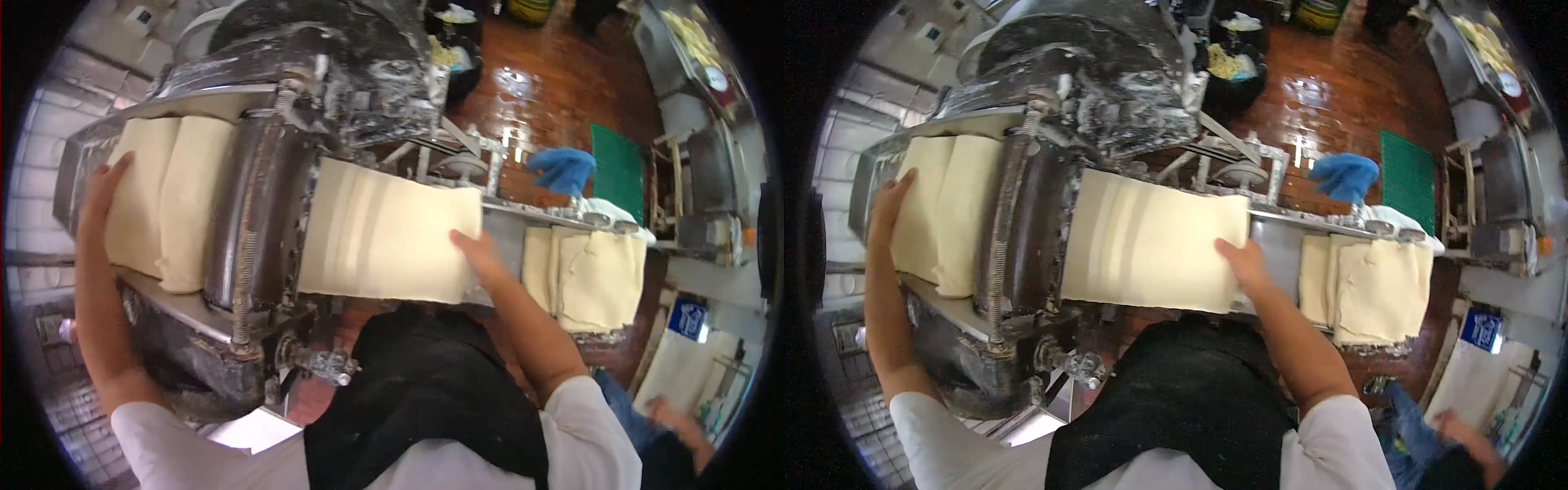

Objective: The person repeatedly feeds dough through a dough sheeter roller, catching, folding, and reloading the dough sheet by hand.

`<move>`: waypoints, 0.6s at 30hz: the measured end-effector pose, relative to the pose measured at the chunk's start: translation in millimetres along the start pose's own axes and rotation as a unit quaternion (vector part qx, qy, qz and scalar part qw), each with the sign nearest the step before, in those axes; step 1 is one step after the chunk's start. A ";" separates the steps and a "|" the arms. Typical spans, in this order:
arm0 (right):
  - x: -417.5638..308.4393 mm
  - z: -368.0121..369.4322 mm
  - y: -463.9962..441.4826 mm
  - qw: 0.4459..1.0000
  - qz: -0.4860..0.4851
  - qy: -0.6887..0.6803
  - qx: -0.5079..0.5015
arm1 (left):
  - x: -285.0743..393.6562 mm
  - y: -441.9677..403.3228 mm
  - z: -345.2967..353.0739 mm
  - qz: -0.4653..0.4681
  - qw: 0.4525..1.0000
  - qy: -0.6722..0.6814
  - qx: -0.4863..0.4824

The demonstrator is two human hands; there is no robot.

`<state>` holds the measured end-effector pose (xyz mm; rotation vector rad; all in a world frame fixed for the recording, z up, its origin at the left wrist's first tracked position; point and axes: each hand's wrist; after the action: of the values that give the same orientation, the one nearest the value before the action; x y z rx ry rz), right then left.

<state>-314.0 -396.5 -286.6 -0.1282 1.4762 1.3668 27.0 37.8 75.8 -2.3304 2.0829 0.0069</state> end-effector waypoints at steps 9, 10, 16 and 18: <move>24.5 -56.1 -10.1 0.999 -0.023 0.011 0.036 | -1.8 -9.9 12.4 -0.045 0.970 0.153 -0.184; 25.3 -63.5 -10.3 0.999 -0.030 0.015 0.036 | 0.5 -9.4 13.0 -0.027 0.956 0.190 -0.221; 10.7 -90.5 -5.3 0.973 -0.044 0.200 0.104 | -9.0 -29.9 17.5 -0.017 0.999 0.012 -0.048; 6.1 -89.9 5.6 0.977 -0.063 0.171 0.113 | -2.7 -14.7 5.5 0.003 0.999 -0.032 -0.009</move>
<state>-374.2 -460.3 -307.7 -0.3192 1.8663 1.1023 41.4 42.3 70.5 -2.3014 2.0689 0.1000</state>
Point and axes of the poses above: each hand's wrist, its own y-axis away from the middle knuckle, its own z-axis out of the palm, x = y × z, and after that the axes turned 13 degrees about -y, right-handed
